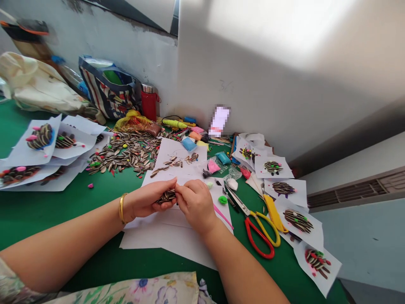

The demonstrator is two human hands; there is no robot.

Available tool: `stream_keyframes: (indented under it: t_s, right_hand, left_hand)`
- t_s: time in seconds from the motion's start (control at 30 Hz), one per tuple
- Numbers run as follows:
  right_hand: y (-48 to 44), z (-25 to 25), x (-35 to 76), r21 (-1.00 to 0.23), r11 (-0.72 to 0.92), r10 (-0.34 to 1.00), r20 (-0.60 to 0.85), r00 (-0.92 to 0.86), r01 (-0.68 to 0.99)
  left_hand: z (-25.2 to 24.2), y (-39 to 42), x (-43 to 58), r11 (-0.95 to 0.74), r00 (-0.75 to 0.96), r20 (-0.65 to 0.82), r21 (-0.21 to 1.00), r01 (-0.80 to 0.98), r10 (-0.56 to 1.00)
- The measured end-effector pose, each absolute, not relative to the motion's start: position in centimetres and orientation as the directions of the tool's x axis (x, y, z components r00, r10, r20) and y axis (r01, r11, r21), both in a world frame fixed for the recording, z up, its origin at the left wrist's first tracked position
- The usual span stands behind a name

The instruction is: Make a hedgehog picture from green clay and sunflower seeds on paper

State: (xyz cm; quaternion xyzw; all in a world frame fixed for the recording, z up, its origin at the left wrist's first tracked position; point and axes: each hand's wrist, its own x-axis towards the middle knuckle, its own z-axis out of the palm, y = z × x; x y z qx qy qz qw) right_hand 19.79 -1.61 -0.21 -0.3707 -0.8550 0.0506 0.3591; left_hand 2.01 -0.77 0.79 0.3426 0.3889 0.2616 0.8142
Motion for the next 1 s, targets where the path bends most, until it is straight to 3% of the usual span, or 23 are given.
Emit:
stream_keyframes:
  t_s: [0.23,0.43,0.53,0.67,0.8,0.87,1.0]
  right_hand:
    - [-1.5,-0.3,20.1,-0.438,0.685,0.710,0.578,-0.402,0.582]
    - [-1.2,-0.5,20.2,-0.657,0.607,0.794,0.526,-0.304,0.448]
    - [-0.6,-0.8,20.5,-0.701,0.558,0.830,0.480,-0.284,0.444]
    - [0.0,-1.4,20.7,-0.660,0.532,0.847,0.407,-0.344,0.530]
    - [0.0,-1.8,20.2,-0.522,0.576,0.817,0.390,-0.425,0.629]
    - [-0.1,-1.9,20.0,-0.446,0.596,0.801,0.394,-0.452,0.668]
    - [0.0,-2.1,19.8,-0.352,0.605,0.785,0.411,-0.463,0.714]
  left_hand:
    - [1.0,-0.5,1.4,0.505,0.511,-0.397,0.858,-0.088,0.763]
    - [0.6,-0.2,1.3,0.470,0.505,-0.372,0.880,-0.076,0.779]
    - [0.7,0.3,1.1,0.449,0.408,-0.387,0.892,-0.063,0.827]
    - [0.7,1.0,0.8,0.444,0.247,-0.411,0.891,-0.091,0.877]
    - [0.2,1.4,0.7,0.430,0.229,-0.407,0.901,-0.061,0.884]
    - [0.1,1.4,0.6,0.369,0.223,-0.366,0.929,0.031,0.903]
    - [0.5,1.5,0.2,0.158,0.258,-0.272,0.908,0.388,0.927]
